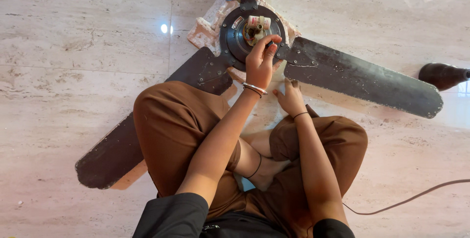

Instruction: The person sits on the floor and uses a screwdriver to remove and reattach a fan blade to the motor housing. They loosen the screws, detach the blade, then reposition and tighten the screws to secure it back in place.

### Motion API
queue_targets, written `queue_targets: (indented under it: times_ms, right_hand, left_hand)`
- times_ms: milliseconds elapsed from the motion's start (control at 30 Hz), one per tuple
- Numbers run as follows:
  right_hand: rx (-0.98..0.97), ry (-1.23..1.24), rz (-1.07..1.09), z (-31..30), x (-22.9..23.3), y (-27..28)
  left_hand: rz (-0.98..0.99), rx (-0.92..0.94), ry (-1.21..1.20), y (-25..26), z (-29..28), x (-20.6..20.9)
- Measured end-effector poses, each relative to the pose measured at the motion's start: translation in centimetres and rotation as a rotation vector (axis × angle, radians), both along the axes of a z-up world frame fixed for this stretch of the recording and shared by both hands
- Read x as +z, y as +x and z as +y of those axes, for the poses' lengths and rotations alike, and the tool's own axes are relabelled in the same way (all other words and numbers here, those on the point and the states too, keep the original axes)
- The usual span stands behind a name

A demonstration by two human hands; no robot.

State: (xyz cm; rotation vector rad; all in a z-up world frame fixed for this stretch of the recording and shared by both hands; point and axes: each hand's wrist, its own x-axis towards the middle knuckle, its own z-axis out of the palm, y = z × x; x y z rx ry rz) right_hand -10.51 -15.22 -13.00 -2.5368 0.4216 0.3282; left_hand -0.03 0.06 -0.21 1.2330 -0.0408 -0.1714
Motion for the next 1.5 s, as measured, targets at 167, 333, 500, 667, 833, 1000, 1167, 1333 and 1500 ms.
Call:
queue_targets:
  times_ms: [167,333,500,667,833,1000,1167,1333,1500]
  right_hand:
    - [-0.176,0.763,-0.121,3.8,1.3,0.9]
    - [-0.088,0.736,-0.205,4.4,2.3,0.6]
    - [-0.034,0.841,-0.279,4.3,2.7,0.4]
    - [0.079,0.615,-0.210,5.0,3.1,0.1]
    - [0.013,0.913,-0.086,6.6,2.9,0.6]
    - [0.087,0.975,-0.198,6.9,3.2,0.6]
    - [0.185,0.694,-0.293,6.7,4.5,0.7]
    - [0.247,0.604,-0.350,6.8,5.2,1.0]
    - [0.203,0.582,-0.259,6.7,5.4,0.9]
  left_hand:
    - [-0.185,0.057,0.087,0.4,-0.1,-0.4]
    - [-0.199,0.073,0.101,0.5,-0.3,-1.0]
    - [-0.179,0.100,0.096,0.7,-0.4,-0.7]
    - [-0.236,0.147,0.117,0.5,-0.3,0.0]
    - [-0.274,0.201,0.141,0.6,-0.2,0.5]
    - [-0.309,0.189,0.203,0.5,0.1,0.8]
    - [-0.379,0.169,0.275,0.1,0.0,1.5]
    - [-0.403,0.198,0.356,0.3,-0.2,1.5]
    - [-0.429,0.251,0.352,0.5,-0.2,1.3]
